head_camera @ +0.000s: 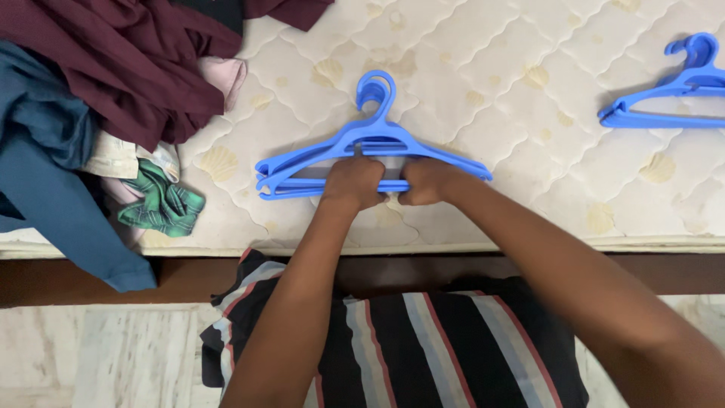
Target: The person assembles blue plastic hangers by hand on a mattress, snapping the two halves together one by one. After assembling several hangers, the person picks up a maroon shirt and begins to unfold it.
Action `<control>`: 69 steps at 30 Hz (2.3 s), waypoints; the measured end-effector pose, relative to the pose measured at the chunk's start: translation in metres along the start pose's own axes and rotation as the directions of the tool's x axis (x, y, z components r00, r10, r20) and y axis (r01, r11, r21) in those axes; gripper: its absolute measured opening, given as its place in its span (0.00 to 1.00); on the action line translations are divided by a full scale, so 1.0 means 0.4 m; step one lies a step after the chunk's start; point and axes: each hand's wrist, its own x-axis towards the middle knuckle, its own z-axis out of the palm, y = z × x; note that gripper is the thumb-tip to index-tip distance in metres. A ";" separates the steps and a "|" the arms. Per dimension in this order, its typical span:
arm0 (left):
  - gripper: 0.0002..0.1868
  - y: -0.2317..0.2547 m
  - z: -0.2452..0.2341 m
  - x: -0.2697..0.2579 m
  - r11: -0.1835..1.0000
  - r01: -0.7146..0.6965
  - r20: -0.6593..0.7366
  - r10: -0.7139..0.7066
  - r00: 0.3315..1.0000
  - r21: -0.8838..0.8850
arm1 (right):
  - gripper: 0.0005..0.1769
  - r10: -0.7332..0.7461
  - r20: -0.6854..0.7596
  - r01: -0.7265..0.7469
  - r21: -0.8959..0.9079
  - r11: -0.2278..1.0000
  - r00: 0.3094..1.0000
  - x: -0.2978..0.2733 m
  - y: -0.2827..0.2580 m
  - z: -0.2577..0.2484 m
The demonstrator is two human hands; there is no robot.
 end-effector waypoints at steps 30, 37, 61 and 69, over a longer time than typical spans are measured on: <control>0.26 -0.277 -0.041 -0.123 0.670 0.195 -0.505 -0.691 0.518 -0.716 | 0.22 0.697 -0.640 0.547 0.727 0.415 0.323 -0.200 0.042 0.175; 0.42 -0.289 -0.026 -0.160 0.608 0.493 -0.179 -0.724 0.666 -0.622 | 0.32 0.707 -0.476 0.380 0.873 0.307 0.523 -0.151 0.068 0.204; 0.34 -0.297 -0.009 -0.117 0.584 0.517 -0.204 -0.762 0.614 -0.625 | 0.24 0.624 -0.401 0.551 0.833 -0.056 0.670 -0.207 0.026 0.151; 0.31 -0.279 -0.032 -0.121 0.584 0.496 -0.197 -0.751 0.630 -0.642 | 0.26 0.637 -0.403 0.539 0.842 -0.024 0.658 -0.202 0.024 0.145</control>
